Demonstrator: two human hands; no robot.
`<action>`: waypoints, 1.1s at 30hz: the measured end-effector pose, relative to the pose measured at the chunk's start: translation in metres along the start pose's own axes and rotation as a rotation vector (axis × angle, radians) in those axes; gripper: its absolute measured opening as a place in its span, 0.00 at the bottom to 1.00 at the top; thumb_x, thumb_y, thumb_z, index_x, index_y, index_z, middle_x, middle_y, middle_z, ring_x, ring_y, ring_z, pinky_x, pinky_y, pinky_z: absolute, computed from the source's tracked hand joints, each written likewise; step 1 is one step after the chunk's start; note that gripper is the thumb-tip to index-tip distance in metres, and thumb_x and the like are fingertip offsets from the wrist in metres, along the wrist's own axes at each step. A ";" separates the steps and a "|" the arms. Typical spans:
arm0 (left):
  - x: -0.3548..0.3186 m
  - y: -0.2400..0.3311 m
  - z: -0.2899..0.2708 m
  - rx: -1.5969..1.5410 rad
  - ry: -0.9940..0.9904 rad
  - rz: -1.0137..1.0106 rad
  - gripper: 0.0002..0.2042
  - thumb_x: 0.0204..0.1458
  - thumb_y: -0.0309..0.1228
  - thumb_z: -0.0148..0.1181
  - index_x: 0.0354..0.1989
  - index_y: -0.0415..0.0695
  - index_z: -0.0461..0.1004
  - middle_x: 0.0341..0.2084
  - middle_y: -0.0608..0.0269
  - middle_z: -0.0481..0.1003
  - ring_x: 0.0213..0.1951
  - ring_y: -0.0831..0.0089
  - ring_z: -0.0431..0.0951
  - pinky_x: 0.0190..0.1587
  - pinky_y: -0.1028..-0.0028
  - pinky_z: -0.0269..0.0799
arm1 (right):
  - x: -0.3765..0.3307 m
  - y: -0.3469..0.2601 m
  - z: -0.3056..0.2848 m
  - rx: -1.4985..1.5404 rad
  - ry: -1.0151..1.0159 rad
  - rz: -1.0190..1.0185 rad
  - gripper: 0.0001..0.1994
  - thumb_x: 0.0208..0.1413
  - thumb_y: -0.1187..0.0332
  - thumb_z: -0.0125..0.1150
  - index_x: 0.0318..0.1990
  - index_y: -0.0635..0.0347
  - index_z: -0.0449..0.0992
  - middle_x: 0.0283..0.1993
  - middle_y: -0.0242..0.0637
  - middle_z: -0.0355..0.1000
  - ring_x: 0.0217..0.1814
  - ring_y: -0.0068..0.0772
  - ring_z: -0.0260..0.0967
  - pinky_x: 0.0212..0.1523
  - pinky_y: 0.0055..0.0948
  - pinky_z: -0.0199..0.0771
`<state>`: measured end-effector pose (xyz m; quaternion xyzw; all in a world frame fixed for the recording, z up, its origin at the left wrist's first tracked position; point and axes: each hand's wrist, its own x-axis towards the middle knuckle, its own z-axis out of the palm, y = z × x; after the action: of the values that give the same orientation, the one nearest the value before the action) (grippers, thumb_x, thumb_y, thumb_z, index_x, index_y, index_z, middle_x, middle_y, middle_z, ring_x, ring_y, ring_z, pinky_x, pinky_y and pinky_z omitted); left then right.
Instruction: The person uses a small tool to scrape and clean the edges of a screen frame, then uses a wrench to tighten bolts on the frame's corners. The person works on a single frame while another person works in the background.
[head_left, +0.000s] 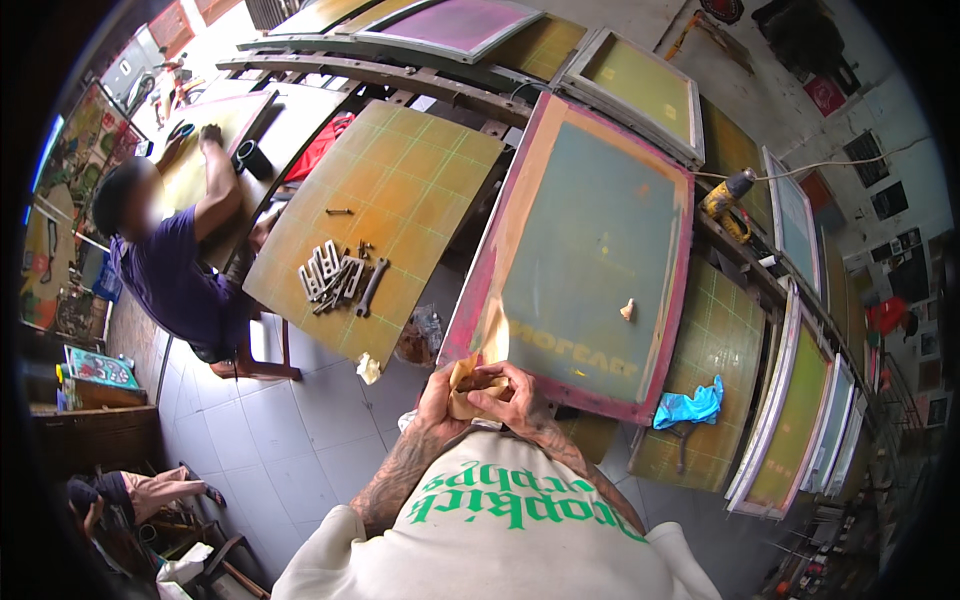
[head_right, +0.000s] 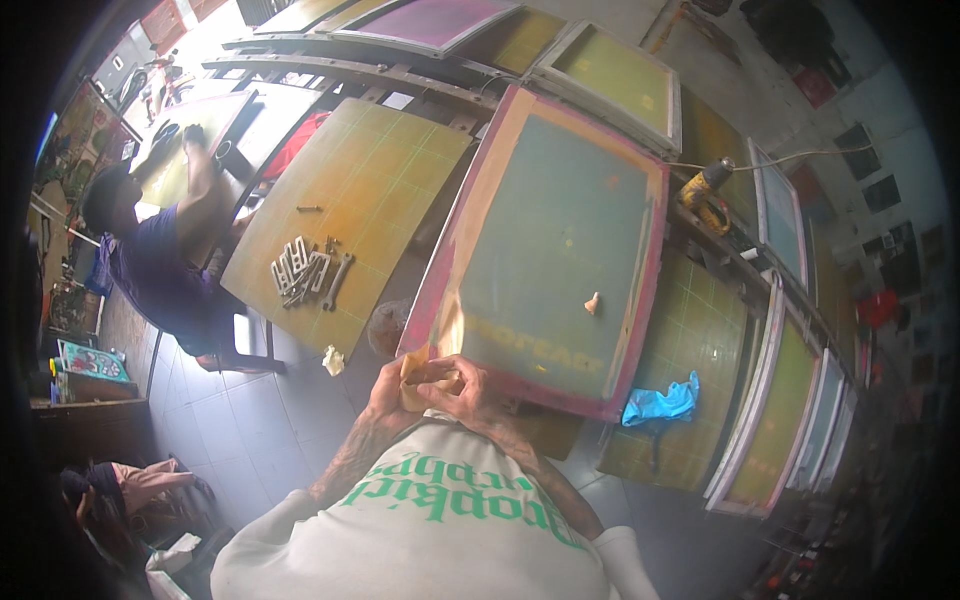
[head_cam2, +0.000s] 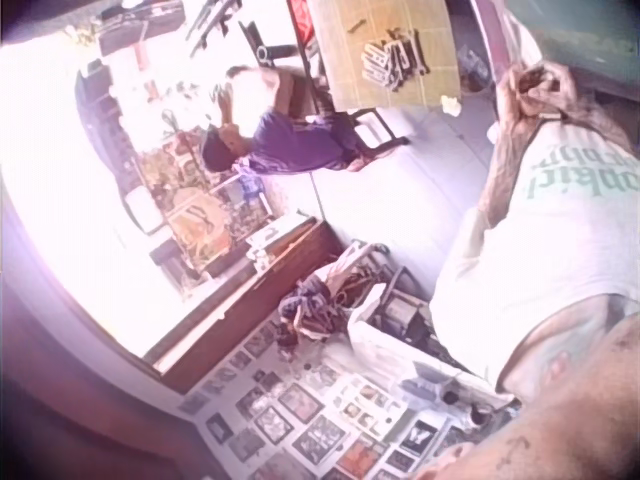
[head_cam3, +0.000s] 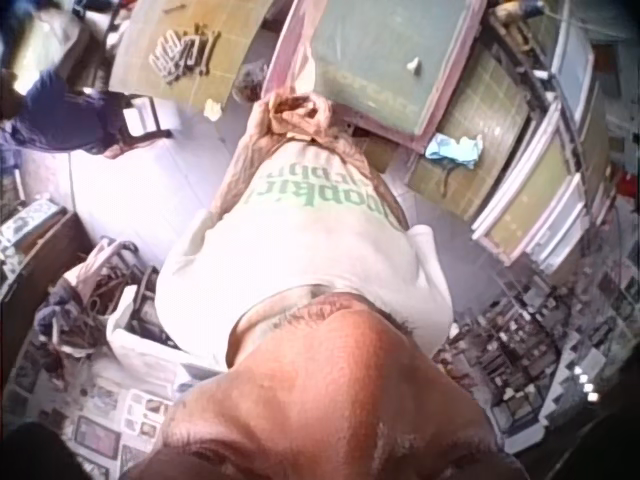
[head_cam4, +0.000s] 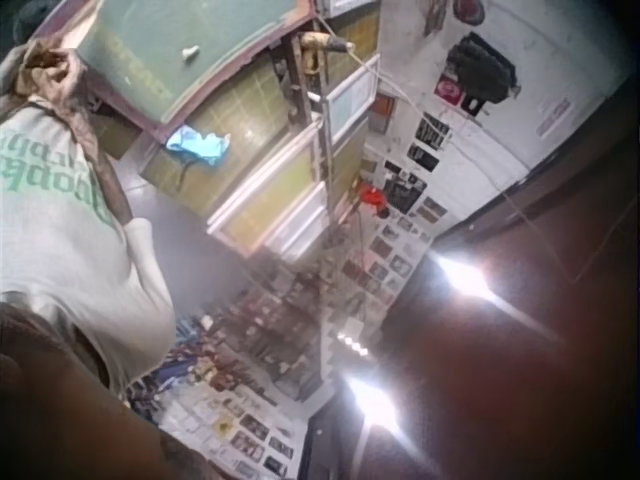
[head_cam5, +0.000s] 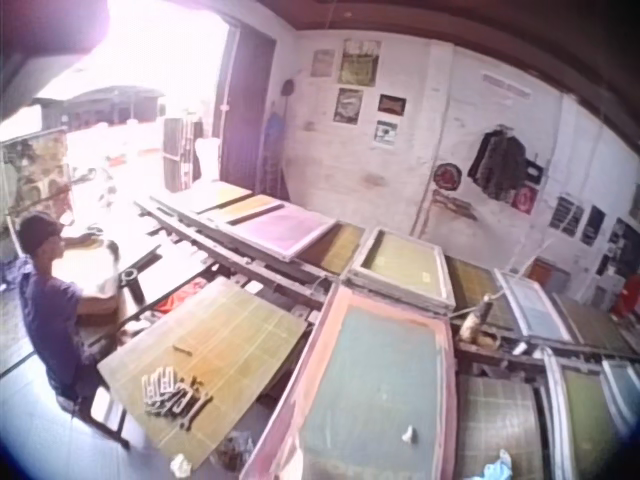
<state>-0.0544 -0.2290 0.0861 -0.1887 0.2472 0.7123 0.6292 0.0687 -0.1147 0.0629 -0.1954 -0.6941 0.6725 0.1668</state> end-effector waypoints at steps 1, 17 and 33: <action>-0.003 -0.007 -0.012 0.012 0.037 0.016 0.19 0.67 0.40 0.47 0.54 0.38 0.72 0.46 0.51 0.78 0.47 0.59 0.81 0.52 0.60 0.80 | -0.001 -0.004 0.003 -0.086 -0.028 0.028 0.21 0.55 0.60 0.74 0.51 0.62 0.76 0.34 0.37 0.81 0.35 0.29 0.80 0.36 0.34 0.78; -0.057 -0.136 -0.049 0.072 0.335 0.527 0.16 0.67 0.47 0.53 0.46 0.46 0.74 0.36 0.69 0.75 0.36 0.79 0.76 0.38 0.75 0.74 | -0.059 -0.018 -0.006 -0.067 -0.715 0.084 0.03 0.49 0.77 0.54 0.31 0.62 0.74 0.24 0.33 0.70 0.27 0.22 0.66 0.30 0.30 0.67; -0.077 -0.203 -0.047 0.814 0.398 0.017 0.20 0.65 0.48 0.58 0.43 0.40 0.79 0.33 0.64 0.78 0.32 0.75 0.77 0.35 0.74 0.74 | 0.014 0.029 -0.249 -0.853 0.370 -0.023 0.16 0.62 0.66 0.66 0.56 0.59 0.77 0.31 0.38 0.81 0.17 0.26 0.63 0.23 0.33 0.65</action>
<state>0.1554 -0.3008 0.0696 -0.0572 0.6250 0.5119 0.5866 0.1807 0.1088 0.0431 -0.3556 -0.8693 0.2790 0.2000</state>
